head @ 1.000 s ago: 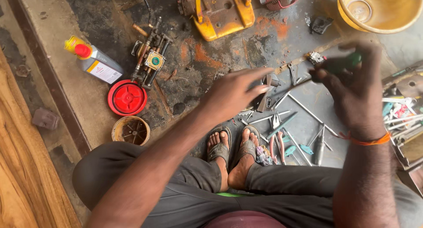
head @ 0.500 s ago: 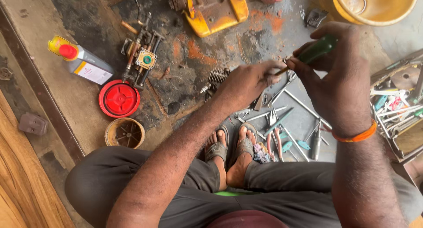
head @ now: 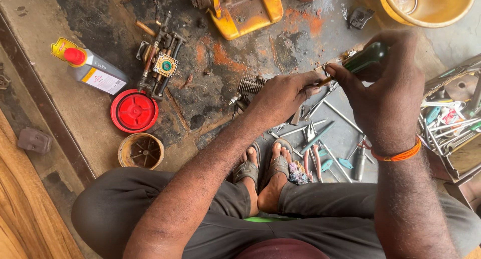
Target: The person sits on the floor and disassembles a small engine block. They use a screwdriver to remove a cover, then use a hammer to tap out a component. The person removes a gear and other parts, placing them on the floor.
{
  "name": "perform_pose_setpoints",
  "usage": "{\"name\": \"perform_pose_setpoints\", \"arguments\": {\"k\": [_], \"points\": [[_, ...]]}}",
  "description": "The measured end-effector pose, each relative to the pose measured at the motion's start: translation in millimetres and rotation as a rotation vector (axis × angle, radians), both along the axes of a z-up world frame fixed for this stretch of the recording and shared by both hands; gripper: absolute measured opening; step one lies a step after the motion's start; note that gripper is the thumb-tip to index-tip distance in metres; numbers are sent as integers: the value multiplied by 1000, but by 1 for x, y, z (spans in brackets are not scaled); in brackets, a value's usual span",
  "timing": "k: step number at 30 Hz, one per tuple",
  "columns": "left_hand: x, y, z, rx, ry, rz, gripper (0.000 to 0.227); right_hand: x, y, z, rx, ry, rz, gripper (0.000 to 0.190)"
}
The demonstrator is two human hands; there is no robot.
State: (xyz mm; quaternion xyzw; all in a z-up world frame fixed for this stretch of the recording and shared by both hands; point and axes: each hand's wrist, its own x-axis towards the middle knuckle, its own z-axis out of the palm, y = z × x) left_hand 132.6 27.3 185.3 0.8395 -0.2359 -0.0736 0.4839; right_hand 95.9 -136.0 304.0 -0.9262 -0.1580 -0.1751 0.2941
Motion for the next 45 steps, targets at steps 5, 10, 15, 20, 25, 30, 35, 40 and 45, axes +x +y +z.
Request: {"name": "perform_pose_setpoints", "arguments": {"k": [5,10,15,20,25,30,35,40,45], "points": [[2,2,4,15,47,-6,34,-1,-2,-1,14,31,-28,55],[1,3,3,27,40,2,35,0,-2,-4,-4,23,-3,55],[2,4,2,97,73,-41,41,4,-1,-2,-41,-73,116,36],[1,13,-9,312,-155,-58,40,6,5,-22,560,69,187,32],[1,26,-21,362,-149,-84,78,12,31,-48,1056,23,89,36],[-1,24,-28,321,-68,-98,76,14,48,-55,1073,-36,37,45],[-7,28,-30,329,-86,-87,76,25,13,-49,1093,445,577,49],[-6,26,-18,382,-70,-97,78,30,12,-26,970,414,450,36],[-10,25,-9,80,-105,-91,59,20,7,-28,1007,305,302,21]]}}
